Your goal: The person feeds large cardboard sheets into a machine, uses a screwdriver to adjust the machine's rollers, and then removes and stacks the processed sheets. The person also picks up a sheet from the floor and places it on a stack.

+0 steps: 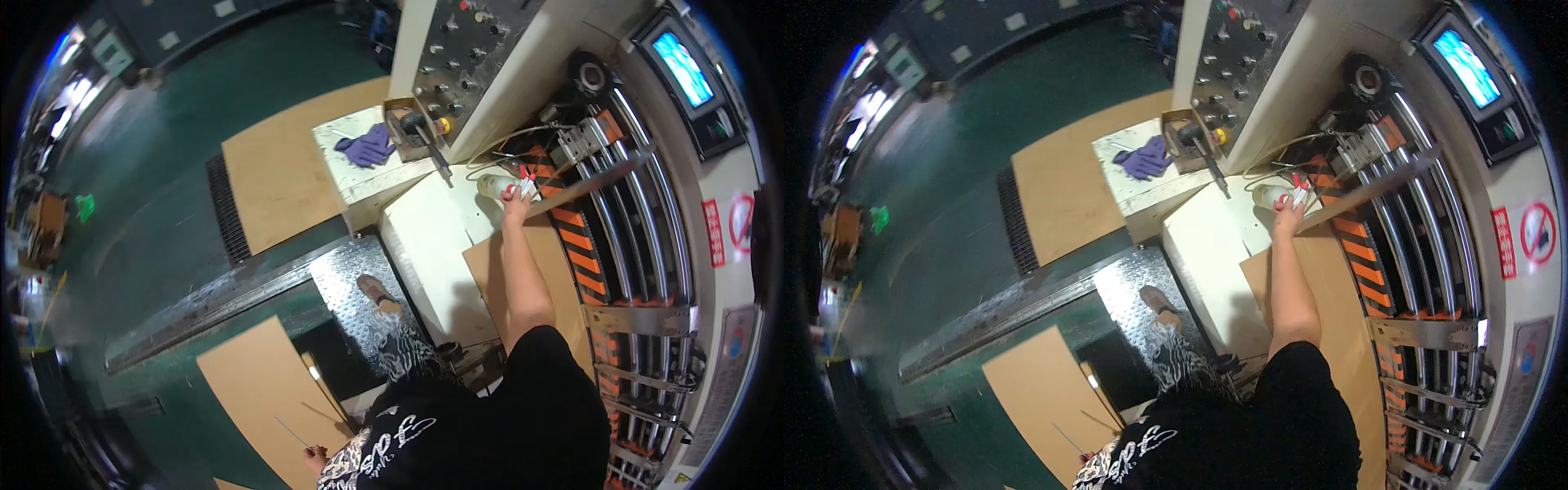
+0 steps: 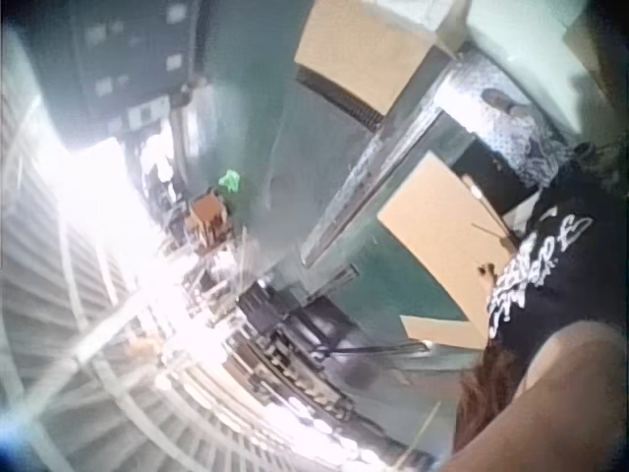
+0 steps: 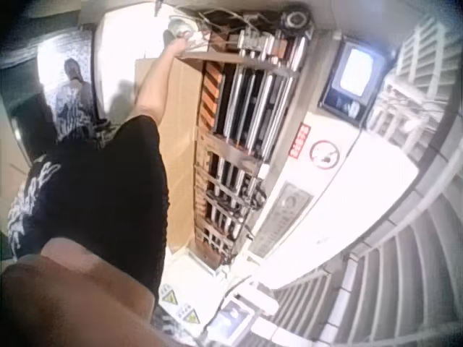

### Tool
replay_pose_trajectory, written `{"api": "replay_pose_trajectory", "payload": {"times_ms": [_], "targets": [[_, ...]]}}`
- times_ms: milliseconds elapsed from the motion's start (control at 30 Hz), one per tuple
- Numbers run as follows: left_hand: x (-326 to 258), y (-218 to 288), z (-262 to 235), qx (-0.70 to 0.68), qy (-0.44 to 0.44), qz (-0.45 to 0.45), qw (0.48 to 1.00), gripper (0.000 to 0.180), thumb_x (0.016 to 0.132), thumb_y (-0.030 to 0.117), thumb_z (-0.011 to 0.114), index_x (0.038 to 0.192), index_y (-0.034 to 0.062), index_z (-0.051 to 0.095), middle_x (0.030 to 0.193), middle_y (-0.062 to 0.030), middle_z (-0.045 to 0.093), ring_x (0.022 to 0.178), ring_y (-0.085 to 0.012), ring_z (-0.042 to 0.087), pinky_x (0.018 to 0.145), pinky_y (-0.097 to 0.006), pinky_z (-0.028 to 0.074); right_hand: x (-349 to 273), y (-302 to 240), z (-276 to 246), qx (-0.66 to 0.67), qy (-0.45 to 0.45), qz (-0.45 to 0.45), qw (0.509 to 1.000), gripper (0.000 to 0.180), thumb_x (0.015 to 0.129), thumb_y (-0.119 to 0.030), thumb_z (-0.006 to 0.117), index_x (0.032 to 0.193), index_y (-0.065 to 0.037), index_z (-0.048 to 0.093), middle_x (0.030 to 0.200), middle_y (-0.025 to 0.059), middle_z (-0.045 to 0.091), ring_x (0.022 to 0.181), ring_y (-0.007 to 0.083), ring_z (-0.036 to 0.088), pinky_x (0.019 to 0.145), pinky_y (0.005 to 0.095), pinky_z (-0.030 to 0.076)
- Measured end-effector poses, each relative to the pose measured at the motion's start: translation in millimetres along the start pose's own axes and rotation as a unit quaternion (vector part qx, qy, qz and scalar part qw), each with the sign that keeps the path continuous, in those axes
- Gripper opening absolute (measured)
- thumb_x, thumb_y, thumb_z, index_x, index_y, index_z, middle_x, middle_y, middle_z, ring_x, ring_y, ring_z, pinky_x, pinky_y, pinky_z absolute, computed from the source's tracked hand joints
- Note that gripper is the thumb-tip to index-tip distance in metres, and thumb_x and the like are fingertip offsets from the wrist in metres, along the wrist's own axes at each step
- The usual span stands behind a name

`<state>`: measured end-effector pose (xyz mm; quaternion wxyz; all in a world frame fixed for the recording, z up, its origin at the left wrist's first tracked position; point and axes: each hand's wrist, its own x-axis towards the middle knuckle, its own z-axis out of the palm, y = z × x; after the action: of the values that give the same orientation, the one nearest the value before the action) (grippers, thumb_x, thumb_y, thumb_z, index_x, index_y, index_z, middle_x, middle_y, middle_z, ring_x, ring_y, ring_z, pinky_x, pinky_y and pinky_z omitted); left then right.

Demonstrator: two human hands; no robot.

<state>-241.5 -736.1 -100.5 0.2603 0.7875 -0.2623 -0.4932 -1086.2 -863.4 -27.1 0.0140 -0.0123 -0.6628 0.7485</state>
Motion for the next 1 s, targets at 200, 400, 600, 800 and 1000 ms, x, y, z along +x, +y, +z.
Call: {"api": "replay_pose_trajectory", "payload": {"times_ms": [200,400,600,800,1000], "targets": [[31.5,251.2,170.4,0.228,-0.207,0.070,0.949,0.009,0.088,0.007,0.052,0.081,0.0043,0.047,0.073,-0.0053,0.057,0.069,-0.0125,0.053,0.066,-0.025,0.042,92.4,64.5,67.3,-0.005,0.054,0.041,0.998,0.018,0.094,-0.019,0.044,0.102,-0.003,0.043,0.079,0.0092,0.054,0.060,0.0174,0.058,0.052,0.0264,0.050],[46.0,378.8,287.8,0.153,-0.216,0.049,0.963,0.012,0.091,0.017,0.050,0.082,0.0089,0.047,0.077,-0.0025,0.060,0.051,-0.0035,0.039,0.040,-0.017,0.030,119.6,82.1,104.5,-0.013,0.056,0.155,0.986,0.013,0.095,-0.017,0.041,0.096,-0.004,0.041,0.072,0.0093,0.051,0.053,0.0172,0.051,0.055,0.0351,0.053],[69.7,349.2,279.8,0.245,-0.212,0.019,0.946,0.008,0.085,0.007,0.055,0.082,0.0019,0.050,0.071,-0.0046,0.058,0.067,-0.0116,0.053,0.064,-0.025,0.043,114.8,79.9,110.3,-0.158,-0.015,0.260,0.953,0.013,0.094,-0.017,0.041,0.095,-0.003,0.041,0.063,0.0095,0.050,0.051,0.0196,0.052,0.054,0.0371,0.053],[68.8,348.3,250.3,0.168,-0.179,-0.012,0.969,0.008,0.086,0.009,0.055,0.081,0.0053,0.050,0.072,-0.0043,0.059,0.064,-0.0095,0.050,0.058,-0.023,0.041,113.9,106.6,107.2,-0.128,-0.008,0.207,0.970,0.012,0.093,-0.017,0.043,0.096,-0.006,0.044,0.068,0.0069,0.055,0.060,0.0185,0.057,0.057,0.0286,0.051],[62.8,338.6,208.5,0.153,-0.095,0.037,0.983,0.008,0.086,0.006,0.053,0.081,0.0018,0.048,0.072,-0.0046,0.056,0.068,-0.0127,0.055,0.065,-0.026,0.046,129.6,114.8,93.0,-0.160,-0.047,0.317,0.934,0.020,0.088,-0.014,0.039,0.102,-0.007,0.051,0.090,0.0073,0.059,0.078,0.0204,0.058,0.064,0.0325,0.052]]}}
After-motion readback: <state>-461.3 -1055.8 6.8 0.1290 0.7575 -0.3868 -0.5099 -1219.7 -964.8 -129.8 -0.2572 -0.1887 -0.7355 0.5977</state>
